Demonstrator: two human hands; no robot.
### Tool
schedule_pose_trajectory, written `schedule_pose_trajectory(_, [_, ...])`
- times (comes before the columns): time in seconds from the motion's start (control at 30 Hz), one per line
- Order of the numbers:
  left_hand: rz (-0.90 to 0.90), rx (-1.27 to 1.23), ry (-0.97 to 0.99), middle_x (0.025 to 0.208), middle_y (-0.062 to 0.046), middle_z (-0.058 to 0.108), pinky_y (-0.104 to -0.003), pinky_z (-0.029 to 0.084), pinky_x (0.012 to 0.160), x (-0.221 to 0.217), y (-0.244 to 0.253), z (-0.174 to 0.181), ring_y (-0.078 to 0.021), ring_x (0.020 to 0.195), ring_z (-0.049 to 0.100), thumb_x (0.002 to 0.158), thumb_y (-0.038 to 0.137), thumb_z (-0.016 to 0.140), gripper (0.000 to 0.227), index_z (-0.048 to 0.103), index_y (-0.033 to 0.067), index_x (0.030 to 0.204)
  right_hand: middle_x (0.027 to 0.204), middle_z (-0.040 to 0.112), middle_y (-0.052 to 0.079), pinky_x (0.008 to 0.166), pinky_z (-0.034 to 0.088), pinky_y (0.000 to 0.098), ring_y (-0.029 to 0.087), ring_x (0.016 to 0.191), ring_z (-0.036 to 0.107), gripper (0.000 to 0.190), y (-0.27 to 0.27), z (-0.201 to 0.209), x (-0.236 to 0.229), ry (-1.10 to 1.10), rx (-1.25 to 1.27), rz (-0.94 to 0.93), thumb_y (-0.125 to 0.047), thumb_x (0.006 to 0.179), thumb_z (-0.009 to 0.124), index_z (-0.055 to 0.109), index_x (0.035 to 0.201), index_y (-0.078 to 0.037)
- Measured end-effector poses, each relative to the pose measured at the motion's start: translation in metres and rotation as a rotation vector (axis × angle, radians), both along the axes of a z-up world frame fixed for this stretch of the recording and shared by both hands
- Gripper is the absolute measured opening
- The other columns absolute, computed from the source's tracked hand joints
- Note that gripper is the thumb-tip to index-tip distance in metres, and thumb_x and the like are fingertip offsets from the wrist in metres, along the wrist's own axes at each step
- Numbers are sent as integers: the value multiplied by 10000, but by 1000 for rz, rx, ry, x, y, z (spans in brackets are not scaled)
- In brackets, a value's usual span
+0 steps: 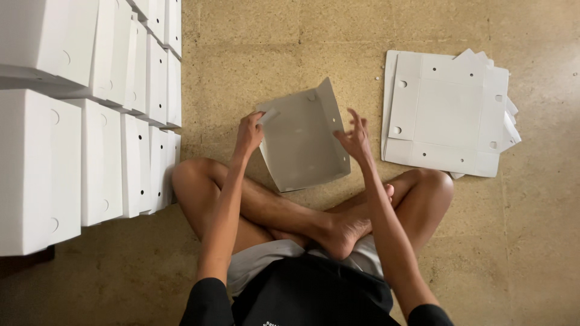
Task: The person sits on the floor and assembles white cardboard boxes by folding the sides and inserting tabs into slots. They handle flat cardboard pieces, fold them into box shapes, and stack the finished boxes to the left.
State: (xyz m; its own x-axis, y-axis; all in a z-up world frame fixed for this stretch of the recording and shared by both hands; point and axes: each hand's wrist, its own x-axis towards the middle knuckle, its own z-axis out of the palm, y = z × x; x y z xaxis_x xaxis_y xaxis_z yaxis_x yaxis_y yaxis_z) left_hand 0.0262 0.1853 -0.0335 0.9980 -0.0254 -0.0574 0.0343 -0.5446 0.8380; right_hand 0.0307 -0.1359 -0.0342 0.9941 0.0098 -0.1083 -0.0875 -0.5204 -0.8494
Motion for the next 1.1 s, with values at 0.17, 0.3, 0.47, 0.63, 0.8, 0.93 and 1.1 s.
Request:
schedule_pose_trajectory(0.17, [-131,97,45,1106,-179,672,-503,524,944,40,-6,-31,-382,1091,635,864,-157,440,440,690,35,1170,1107,557,280,833,507,579,513,978,623,723,6,-21,68,-37,-46,122,-125,788,709,445,1460,-142])
schedule_pose_trajectory(0.3, [-136,104,79,1079,-218,674,-546,554,885,46,-19,-5,-434,1059,637,872,-141,458,388,714,13,1121,1117,606,244,947,457,567,495,1094,582,559,-3,-45,79,-90,-57,145,-2,819,559,584,1368,-106])
schedule_pose_trajectory(0.47, [-204,254,55,1032,-229,664,-534,569,874,70,-32,-27,-419,1014,648,863,-140,463,313,706,-27,1025,1057,592,134,888,479,506,400,1025,612,412,-6,-38,54,-72,-99,143,-9,853,547,693,1202,-173])
schedule_pose_trajectory(0.63, [-296,384,-120,808,-195,632,-470,587,806,89,-46,-52,-368,822,670,775,-135,436,256,669,-28,769,994,577,84,784,531,553,424,890,641,335,1,-24,39,-103,-323,201,-85,879,514,742,1080,-225])
schedule_pose_trajectory(0.8, [-286,343,-168,823,-222,600,-548,553,792,82,-48,-44,-435,849,636,721,-124,453,248,675,-64,816,961,584,79,781,518,536,386,891,658,346,-5,-55,47,-71,-311,169,-97,872,513,761,1077,-226])
schedule_pose_trajectory(0.93, [-285,297,-147,878,-196,616,-523,563,827,90,-45,-83,-457,887,647,731,-163,470,322,724,-42,887,925,613,89,754,529,532,415,860,647,379,-6,-45,46,-96,-254,200,-54,858,514,782,1052,-239])
schedule_pose_trajectory(1.1, [-199,257,-96,877,-240,597,-542,552,852,88,-49,-80,-475,914,644,754,-143,520,219,701,-76,857,900,627,179,738,544,538,468,833,648,362,-7,-54,51,-144,-204,215,-19,788,515,786,1011,-102])
